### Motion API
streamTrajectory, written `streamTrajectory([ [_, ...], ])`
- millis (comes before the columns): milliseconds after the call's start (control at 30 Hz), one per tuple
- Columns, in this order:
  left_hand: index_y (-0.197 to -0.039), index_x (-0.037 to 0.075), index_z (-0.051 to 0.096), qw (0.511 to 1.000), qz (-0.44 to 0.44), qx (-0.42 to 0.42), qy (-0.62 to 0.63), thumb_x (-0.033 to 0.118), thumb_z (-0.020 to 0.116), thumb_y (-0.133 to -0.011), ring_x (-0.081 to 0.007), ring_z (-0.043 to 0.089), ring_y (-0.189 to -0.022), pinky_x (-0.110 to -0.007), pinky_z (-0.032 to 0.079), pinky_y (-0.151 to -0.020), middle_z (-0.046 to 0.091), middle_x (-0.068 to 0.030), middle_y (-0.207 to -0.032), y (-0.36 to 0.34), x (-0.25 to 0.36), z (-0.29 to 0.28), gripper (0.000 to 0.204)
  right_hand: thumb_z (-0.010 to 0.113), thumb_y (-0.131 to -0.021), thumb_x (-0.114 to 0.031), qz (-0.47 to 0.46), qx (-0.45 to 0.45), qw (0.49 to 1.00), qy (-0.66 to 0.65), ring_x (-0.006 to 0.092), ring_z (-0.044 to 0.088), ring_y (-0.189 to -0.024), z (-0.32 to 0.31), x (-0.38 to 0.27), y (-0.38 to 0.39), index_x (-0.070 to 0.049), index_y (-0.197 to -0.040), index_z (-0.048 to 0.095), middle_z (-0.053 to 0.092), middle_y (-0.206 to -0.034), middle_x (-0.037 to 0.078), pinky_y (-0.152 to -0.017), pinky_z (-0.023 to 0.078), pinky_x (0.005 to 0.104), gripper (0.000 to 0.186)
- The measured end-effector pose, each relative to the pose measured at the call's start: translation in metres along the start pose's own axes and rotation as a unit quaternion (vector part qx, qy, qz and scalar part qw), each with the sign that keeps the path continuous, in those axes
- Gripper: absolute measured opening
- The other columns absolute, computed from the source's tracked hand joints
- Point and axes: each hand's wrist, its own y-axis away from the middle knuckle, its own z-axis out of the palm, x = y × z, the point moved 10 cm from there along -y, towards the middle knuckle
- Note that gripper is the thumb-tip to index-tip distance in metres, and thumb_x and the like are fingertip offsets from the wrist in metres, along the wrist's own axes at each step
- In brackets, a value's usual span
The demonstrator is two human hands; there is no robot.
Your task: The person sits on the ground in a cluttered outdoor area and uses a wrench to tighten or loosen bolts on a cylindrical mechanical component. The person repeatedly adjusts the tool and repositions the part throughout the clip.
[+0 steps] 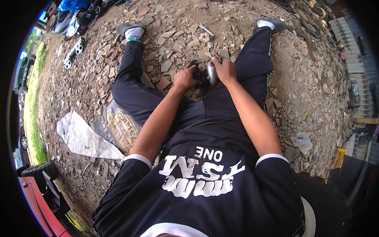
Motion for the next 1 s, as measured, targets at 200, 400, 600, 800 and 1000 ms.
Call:
streamTrajectory([
  [200, -0.135, 0.022, 0.058, 0.999, -0.021, -0.028, -0.004, 0.032, 0.08, -0.067, -0.0355, 0.067, -0.107, -0.046, 0.055, -0.09, 0.053, -0.0064, -0.145, -0.001, -0.002, 0.001, 0.072, 0.078, -0.074, -0.019, -0.126, -0.075, 0.953, 0.264, 0.0384, 0.066, -0.101, 0.038, -0.048, 0.024, -0.012, -0.114, 0.071, 0.061, -0.116, 0.016, -0.085, 0.056, 0.0461, 0.041],
  [400, -0.132, 0.023, 0.059, 1.0, -0.025, -0.016, -0.009, 0.026, 0.075, -0.07, -0.0348, 0.068, -0.105, -0.046, 0.056, -0.088, 0.054, -0.0088, -0.143, -0.002, -0.004, 0.001, 0.064, 0.074, -0.074, -0.014, -0.128, -0.125, 0.916, 0.358, 0.0372, 0.069, -0.096, 0.058, -0.047, 0.021, -0.017, -0.109, 0.073, 0.06, -0.121, 0.012, -0.084, 0.057, 0.0469, 0.035],
  [600, -0.126, 0.025, 0.062, 1.0, -0.006, 0.005, 0.014, 0.026, 0.074, -0.07, -0.0349, 0.068, -0.103, -0.046, 0.056, -0.086, 0.059, -0.0092, -0.136, -0.001, -0.001, -0.002, 0.057, 0.065, -0.078, -0.008, -0.202, -0.115, 0.906, 0.354, 0.0366, 0.069, -0.094, 0.068, -0.049, 0.022, -0.009, -0.097, 0.075, 0.064, -0.116, 0.012, -0.082, 0.057, 0.047, 0.021],
  [800, -0.136, 0.015, 0.051, 1.0, -0.012, 0.002, 0.006, 0.027, 0.075, -0.07, -0.035, 0.068, -0.103, -0.045, 0.055, -0.086, 0.063, -0.0145, -0.128, -0.001, -0.003, -0.002, 0.072, 0.062, -0.08, -0.007, -0.213, -0.112, 0.907, 0.345, 0.0371, 0.069, -0.093, 0.07, -0.05, 0.021, -0.005, -0.095, 0.074, 0.065, -0.115, 0.014, -0.082, 0.056, 0.0487, 0.019],
  [1000, -0.151, 0.001, 0.028, 0.998, -0.052, -0.031, -0.009, 0.029, 0.077, -0.067, -0.035, 0.068, -0.103, -0.044, 0.055, -0.087, 0.066, -0.0187, -0.123, -0.004, -0.011, 0.002, 0.102, 0.059, -0.083, -0.008, -0.224, -0.119, 0.9, 0.354, 0.0381, 0.07, -0.09, 0.073, -0.048, 0.02, -0.003, -0.092, 0.072, 0.066, -0.111, 0.015, -0.08, 0.056, 0.0488, 0.017],
])
